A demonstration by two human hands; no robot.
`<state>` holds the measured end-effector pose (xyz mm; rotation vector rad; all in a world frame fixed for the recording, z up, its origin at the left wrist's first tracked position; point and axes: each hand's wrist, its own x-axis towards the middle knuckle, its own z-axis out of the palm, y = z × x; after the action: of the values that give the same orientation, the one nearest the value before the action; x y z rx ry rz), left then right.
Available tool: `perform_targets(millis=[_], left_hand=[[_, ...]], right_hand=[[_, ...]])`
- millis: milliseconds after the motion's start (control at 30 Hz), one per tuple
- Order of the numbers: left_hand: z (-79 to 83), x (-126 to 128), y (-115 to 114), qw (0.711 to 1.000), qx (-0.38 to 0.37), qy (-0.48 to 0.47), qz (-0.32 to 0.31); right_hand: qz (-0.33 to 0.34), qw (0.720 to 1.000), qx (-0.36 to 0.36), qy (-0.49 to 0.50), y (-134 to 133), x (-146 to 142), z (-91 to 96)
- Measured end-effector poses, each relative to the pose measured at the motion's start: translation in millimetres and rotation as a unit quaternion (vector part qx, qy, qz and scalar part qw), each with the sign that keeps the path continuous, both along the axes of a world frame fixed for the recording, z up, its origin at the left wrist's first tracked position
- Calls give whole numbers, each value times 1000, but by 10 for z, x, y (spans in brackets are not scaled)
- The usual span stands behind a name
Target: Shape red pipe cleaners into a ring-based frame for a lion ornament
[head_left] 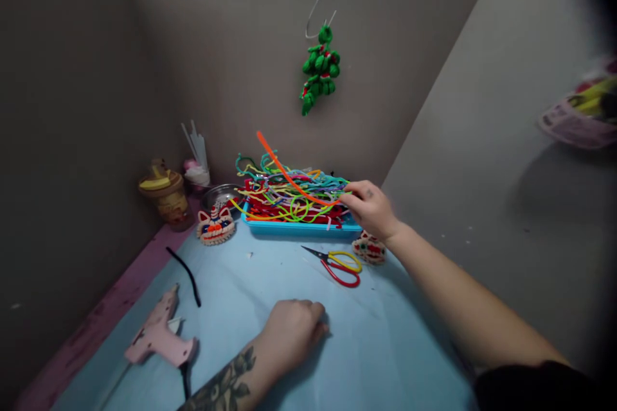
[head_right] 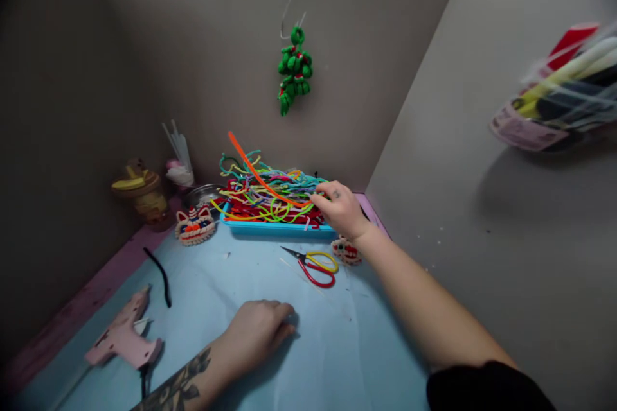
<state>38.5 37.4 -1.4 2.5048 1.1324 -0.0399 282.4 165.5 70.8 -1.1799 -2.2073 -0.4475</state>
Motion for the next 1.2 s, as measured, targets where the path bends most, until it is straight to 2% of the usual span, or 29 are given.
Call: perform_targets(millis=[100,167,233,333,400,467,533,600,667,767,867,1000,1100,1200], left_hand=[[11,-10,22,1000,5,0,3],[17,-17,29,1000,5,-1,3],[23,-21,32,1000,4,-7,1],[34,-19,31,1000,9,-22,-1],[41,-16,34,1000,15,-25,-1],[50,-18,46,1000,17,-14,-2],[62,-28,68,1000,22,4,-1],[73,-48,96,999,28,24,3],[79,-75,123,999,36,36,4],[81,-115,142,998,45,35,5],[67,-134,133,999,49,19,12],[24,-131,100,998,65,-10,-1],[23,-132,70,995,95,-27,-12],[67,-139,46,993,113,-41,-7]], right_hand=[[-31,981,-124,-149,259,130,-144],[-66,970,-151,-179,327,143,-162],[-79,976,-139,-148,327,42,-103],[-33,991,-105,-81,293,-325,58],[-4,991,-104,-78,314,-666,149],[28,985,-138,-97,402,-1030,187],[38,983,-161,-76,563,-1382,173],[28,982,-184,-29,781,-1706,132],[4,970,-241,15,1020,-1992,91],[-62,947,-315,25,1335,-2330,60],[-107,930,-350,13,1530,-2547,44],[-152,909,-387,-22,1662,-2707,8],[-150,905,-393,-61,1750,-2778,-14],[-120,914,-375,-98,1838,-2786,-13]])
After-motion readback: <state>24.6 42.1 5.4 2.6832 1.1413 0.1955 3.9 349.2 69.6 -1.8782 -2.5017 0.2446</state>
